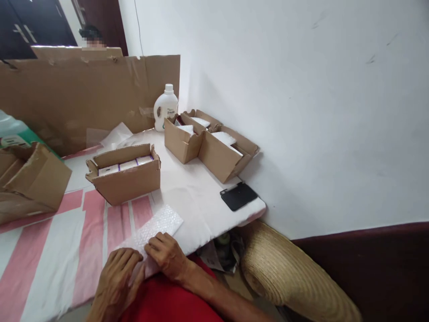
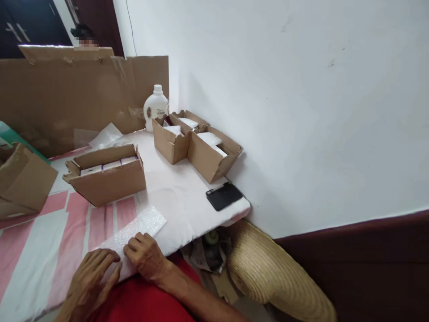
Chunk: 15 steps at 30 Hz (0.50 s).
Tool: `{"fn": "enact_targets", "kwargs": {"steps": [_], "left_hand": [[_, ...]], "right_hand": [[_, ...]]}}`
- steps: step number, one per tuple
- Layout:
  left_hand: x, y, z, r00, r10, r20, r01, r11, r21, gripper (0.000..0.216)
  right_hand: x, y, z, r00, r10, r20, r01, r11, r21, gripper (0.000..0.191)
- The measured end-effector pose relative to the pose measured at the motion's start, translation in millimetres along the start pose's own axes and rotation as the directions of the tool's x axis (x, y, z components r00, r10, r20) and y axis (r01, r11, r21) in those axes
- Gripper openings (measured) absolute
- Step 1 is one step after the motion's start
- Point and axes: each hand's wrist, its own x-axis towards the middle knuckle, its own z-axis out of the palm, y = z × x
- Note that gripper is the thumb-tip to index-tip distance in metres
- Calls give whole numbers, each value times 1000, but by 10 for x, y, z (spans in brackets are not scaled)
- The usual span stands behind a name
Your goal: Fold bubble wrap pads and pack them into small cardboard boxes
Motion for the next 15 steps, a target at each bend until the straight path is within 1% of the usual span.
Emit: {"fn": "enact_targets", "kwargs": {"steps": [1, 2, 3, 4, 5, 7, 8, 9, 10, 11, 13, 15], "left_hand": [[-3, 14, -14, 999, -38, 0, 37, 997, -64, 20], [-12, 8, -23, 996, -85, 12, 86, 989, -122, 37], [-24, -14, -27, 989, -142, 42, 147, 973, -176, 55], [-33, -48, -21, 975, -203, 94, 220, 948, -231, 68], [-37, -87, -6, 951, -265, 160, 301, 910, -285, 72], [-9, -152, 58, 891, -363, 272, 446, 809, -382, 66], [24, -170, 106, 868, -398, 297, 493, 761, -422, 58], [68, -175, 162, 852, -425, 305, 523, 722, -453, 50], [121, -169, 223, 842, -448, 301, 540, 696, -473, 42], [177, -156, 286, 835, -466, 292, 549, 682, -482, 38], [279, -123, 403, 835, -479, 270, 549, 697, -460, 39], [348, -105, 498, 846, -479, 235, 533, 739, -412, 41]], "right_hand": [[-64, 30, -19, 998, 44, -35, -41, 996, 85, 15], [-137, 59, -48, 992, 109, -71, -93, 976, 197, 17], [-213, 85, -86, 977, 191, -99, -149, 933, 326, 21], [-283, 104, -130, 952, 286, -106, -209, 865, 455, 23], [-343, 116, -176, 918, 387, -86, -274, 777, 567, 24], [-415, 116, -260, 833, 554, -2, -393, 594, 702, 23], [-425, 109, -294, 789, 613, 39, -441, 522, 730, 22], [-421, 102, -319, 753, 655, 69, -479, 473, 739, 23], [-405, 96, -338, 722, 686, 86, -511, 446, 734, 24], [-383, 95, -348, 698, 711, 86, -538, 441, 719, 26], [-337, 109, -351, 660, 749, 55, -586, 468, 661, 30], [-307, 143, -330, 643, 766, -12, -619, 528, 581, 30]]}}
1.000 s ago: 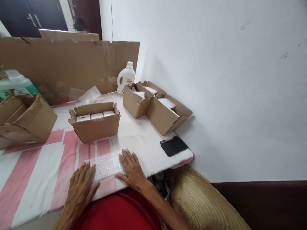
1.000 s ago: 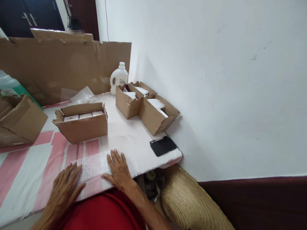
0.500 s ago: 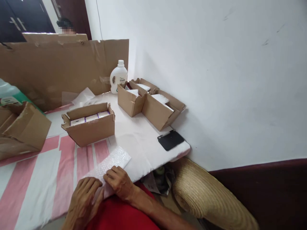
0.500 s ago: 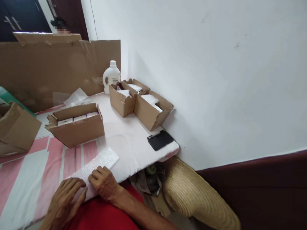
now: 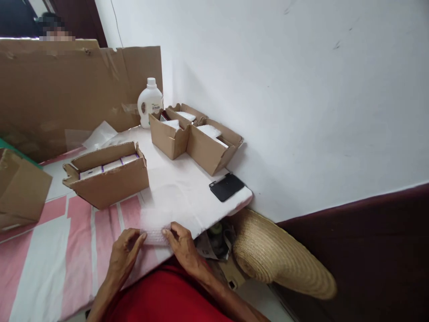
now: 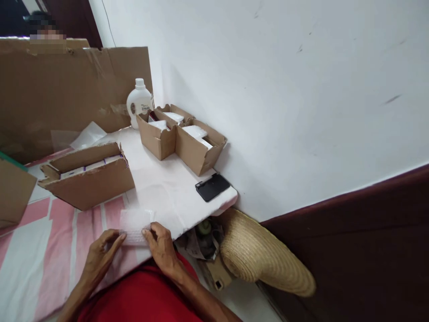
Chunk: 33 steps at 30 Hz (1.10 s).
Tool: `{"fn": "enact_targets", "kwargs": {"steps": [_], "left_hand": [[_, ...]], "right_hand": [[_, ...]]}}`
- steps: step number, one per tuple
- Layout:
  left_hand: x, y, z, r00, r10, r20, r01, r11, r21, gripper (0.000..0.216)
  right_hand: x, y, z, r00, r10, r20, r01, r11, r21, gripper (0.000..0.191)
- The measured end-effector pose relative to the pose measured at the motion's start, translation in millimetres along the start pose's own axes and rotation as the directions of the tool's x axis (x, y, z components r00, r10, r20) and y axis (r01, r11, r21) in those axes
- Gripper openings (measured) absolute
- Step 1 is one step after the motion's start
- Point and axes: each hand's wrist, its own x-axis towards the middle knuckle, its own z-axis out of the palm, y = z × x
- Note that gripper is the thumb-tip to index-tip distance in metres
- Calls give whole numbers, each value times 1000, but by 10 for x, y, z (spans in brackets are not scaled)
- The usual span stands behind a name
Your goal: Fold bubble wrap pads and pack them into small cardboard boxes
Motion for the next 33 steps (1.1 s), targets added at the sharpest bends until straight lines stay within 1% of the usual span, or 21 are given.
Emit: {"fn": "enact_targets", "kwargs": {"steps": [2, 4, 7, 9, 11, 15, 19, 23, 28, 33], "left_hand": [[42, -17, 65, 999, 31, -22, -30, 998, 51, 41], [60, -50, 114, 999, 44, -29, -42, 996, 77, 41], [66, -82, 183, 997, 57, -48, -51, 991, 121, 38], [65, -73, 224, 996, 66, -66, -56, 988, 144, 37], [58, -44, 253, 992, 76, -96, -60, 986, 157, 37], [20, 12, 285, 982, 99, -162, -70, 982, 176, 35], [-3, 6, 333, 981, 139, -133, -107, 969, 222, 31], [15, -32, 392, 979, 165, -118, -126, 951, 284, 33], [42, -43, 455, 977, 169, -131, -117, 935, 336, 33], [43, -19, 494, 972, 163, -167, -88, 919, 385, 29]], "right_hand": [[36, 41, 22, 996, -66, -57, 59, 992, -113, 25], [57, 92, 48, 987, -133, -88, 109, 965, -238, 19], [66, 146, 89, 981, -166, -101, 115, 914, -389, 13], [60, 150, 103, 980, -171, -107, 107, 890, -444, 13], [51, 132, 98, 978, -176, -112, 106, 881, -461, 13], [39, 92, 39, 981, -158, -112, 95, 897, -433, 13], [42, 99, -20, 979, -149, -138, 68, 882, -467, 15], [34, 118, -38, 979, -144, -146, 48, 853, -520, 15], [22, 124, -39, 973, -162, -166, 41, 824, -566, 16], [42, 155, -37, 975, -130, -180, -3, 803, -595, 11]]}}
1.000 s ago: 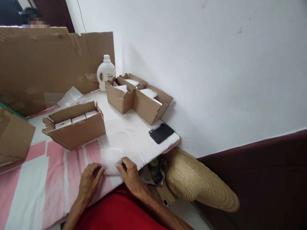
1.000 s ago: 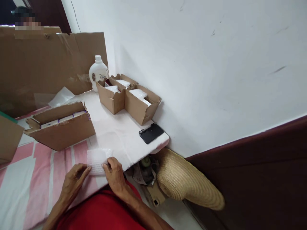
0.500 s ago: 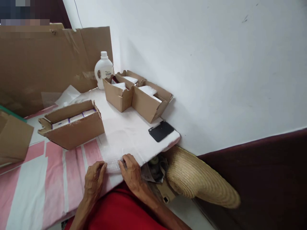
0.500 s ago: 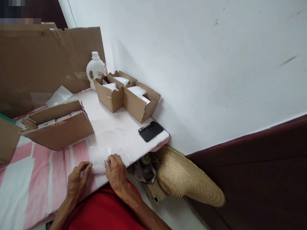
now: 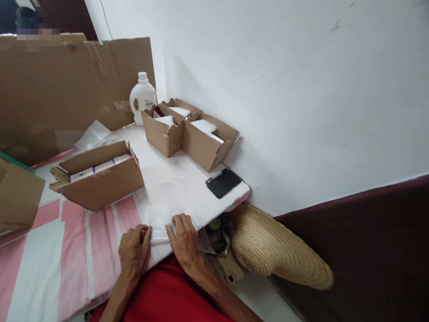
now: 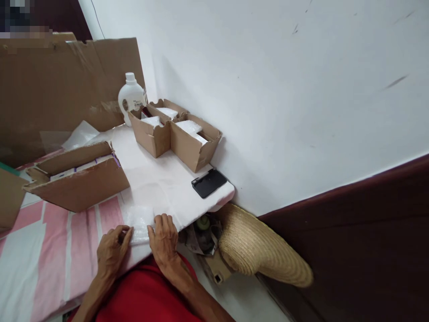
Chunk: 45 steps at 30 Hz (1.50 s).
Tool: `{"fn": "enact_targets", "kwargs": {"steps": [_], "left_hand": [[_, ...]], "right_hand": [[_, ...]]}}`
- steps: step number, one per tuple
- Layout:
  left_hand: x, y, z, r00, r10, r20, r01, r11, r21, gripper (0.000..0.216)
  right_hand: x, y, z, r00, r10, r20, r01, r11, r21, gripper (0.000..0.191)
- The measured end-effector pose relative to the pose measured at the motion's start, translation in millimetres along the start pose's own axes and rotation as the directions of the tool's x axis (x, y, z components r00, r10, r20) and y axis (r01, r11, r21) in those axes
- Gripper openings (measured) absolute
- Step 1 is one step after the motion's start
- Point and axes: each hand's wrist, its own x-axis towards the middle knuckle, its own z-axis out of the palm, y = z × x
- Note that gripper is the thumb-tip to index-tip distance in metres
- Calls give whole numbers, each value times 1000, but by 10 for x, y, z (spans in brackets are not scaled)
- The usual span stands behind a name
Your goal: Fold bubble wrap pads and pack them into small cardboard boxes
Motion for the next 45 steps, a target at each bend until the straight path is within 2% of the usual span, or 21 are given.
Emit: {"fn": "enact_targets", "kwargs": {"steps": [3, 6, 9, 10, 12, 16, 21, 23, 26, 28, 29, 30, 32, 34, 35, 38, 40, 41, 43, 45], "left_hand": [[18, 38, -59, 999, 3, -46, -3, 1000, 16, 28], [49, 106, -114, 985, 131, -116, -125, 990, 59, 29], [43, 163, -37, 921, 387, -46, -380, 919, 107, 41], [27, 169, 23, 888, 460, 4, -457, 881, 123, 47], [-21, 159, 161, 841, 533, 93, -541, 825, 166, 59], [-113, 81, 316, 838, 521, 161, -545, 813, 206, 72], [-130, -43, 164, 865, 485, 129, -501, 845, 187, 82], [-121, -81, 83, 862, 498, 92, -507, 843, 179, 75], [-99, -90, -1, 827, 561, 28, -559, 816, 148, 39], [-66, -56, -40, 791, 612, 0, -608, 786, 111, 20], [-39, -28, -58, 775, 632, -6, -629, 773, 89, 20], [-4, 6, -79, 764, 645, -11, -643, 763, 66, 23], [92, 88, -138, 762, 647, -35, -647, 762, 11, 24], [225, 181, -240, 800, 598, -50, -600, 796, -84, 18], [305, 226, -314, 827, 560, -52, -561, 815, -145, 15], [596, 315, -642, 895, 439, -80, -441, 843, -308, 12], [823, 294, -922, 918, 364, -157, -396, 861, -319, 21], [938, 251, -1062, 920, 329, -210, -380, 879, -287, 28], [1150, 100, -1302, 901, 275, -337, -340, 928, -152, 40], [1300, -110, -1447, 864, 240, -443, -248, 968, 41, 45]], "right_hand": [[3, -1, -52, 1000, 11, -23, -9, 998, 57, 12], [-11, -56, -165, 996, -7, -89, 22, 986, 168, 15], [-27, -130, -210, 977, -203, -73, 213, 957, 198, 40], [-28, -140, -191, 958, -287, -26, 287, 940, 184, 52], [-16, -115, -114, 909, -402, 106, 385, 910, 152, 74], [45, 78, 29, 852, -435, 293, 420, 900, 117, 89], [132, 269, -40, 834, -396, 384, 388, 916, 102, 96], [154, 295, -104, 807, -412, 422, 400, 908, 122, 102], [158, 331, -200, 799, -407, 442, 392, 911, 130, 110], [146, 371, -254, 799, -404, 446, 391, 912, 126, 107], [139, 394, -275, 795, -415, 442, 400, 907, 131, 101], [135, 416, -293, 790, -438, 429, 417, 897, 147, 92], [146, 434, -321, 792, -495, 358, 448, 869, 211, 63], [208, 390, -368, 816, -523, 245, 441, 838, 322, 33], [268, 337, -411, 841, -506, 193, 410, 827, 384, 25], [590, 53, -653, 914, -378, 151, 257, 824, 506, 11], [915, -217, -896, 928, -352, 123, 246, 827, 506, 15], [1098, -368, -1022, 923, -380, 66, 301, 816, 493, 15], [1477, -683, -1237, 880, -451, -148, 467, 771, 432, 8], [1829, -993, -1344, 771, -531, -352, 633, 700, 331, 7]]}}
